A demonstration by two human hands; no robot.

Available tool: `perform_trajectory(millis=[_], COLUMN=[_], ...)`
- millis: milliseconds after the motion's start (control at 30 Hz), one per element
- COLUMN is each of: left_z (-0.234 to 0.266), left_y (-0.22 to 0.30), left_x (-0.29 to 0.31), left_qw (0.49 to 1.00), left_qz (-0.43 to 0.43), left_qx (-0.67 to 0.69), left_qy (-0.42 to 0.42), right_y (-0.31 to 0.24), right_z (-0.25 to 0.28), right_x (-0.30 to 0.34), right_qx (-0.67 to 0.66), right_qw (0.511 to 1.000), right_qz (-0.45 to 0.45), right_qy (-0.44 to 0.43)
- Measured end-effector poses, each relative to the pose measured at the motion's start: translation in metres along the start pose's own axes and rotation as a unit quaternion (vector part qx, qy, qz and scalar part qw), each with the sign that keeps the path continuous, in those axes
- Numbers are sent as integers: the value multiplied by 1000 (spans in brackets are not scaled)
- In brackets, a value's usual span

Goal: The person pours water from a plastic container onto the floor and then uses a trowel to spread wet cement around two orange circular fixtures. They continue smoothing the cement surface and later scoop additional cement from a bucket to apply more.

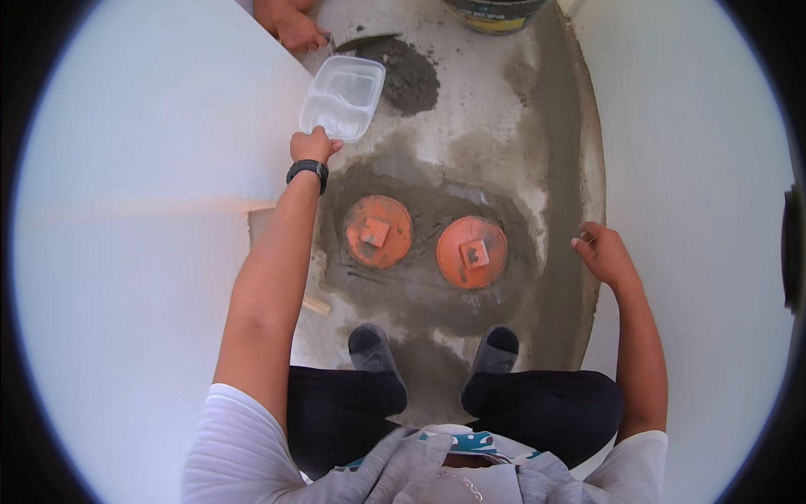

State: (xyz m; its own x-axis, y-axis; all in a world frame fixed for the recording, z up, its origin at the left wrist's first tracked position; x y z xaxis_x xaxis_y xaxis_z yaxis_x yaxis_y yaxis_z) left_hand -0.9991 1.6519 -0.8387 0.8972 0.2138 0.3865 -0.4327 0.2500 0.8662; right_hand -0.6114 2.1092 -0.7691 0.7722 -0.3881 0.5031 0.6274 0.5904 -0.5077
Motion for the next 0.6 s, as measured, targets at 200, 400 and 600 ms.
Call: perform_trajectory(millis=[200,400,600], left_z=[-3,-3,-5], left_y=[34,57,70], left_x=[-16,-14,-23], left_qw=[1000,999,996], left_qz=[6,-15,-30], left_qx=[-25,-22,-84], left_qy=[-2,17,-1], right_y=[16,42,55], right_z=[-9,-12,-11], right_x=[21,43,53], right_qx=[6,28,26], right_qw=[999,998,997], right_qz=[-39,-60,-72], right_qy=[1,-14,-12])
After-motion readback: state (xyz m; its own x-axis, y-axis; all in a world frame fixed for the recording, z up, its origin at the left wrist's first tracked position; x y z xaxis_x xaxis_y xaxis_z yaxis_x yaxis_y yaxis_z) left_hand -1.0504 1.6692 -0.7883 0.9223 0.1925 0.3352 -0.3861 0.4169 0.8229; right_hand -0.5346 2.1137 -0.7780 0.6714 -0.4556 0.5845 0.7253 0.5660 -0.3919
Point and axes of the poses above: each hand's wrist, its own x-axis away from the middle knuckle, its own z-axis out of the back of the hand, y = z × x, the point moved 10 cm from there along -x, towards the middle knuckle, and after that the axes turned 7 degrees about -x, right-handed, at the moved point
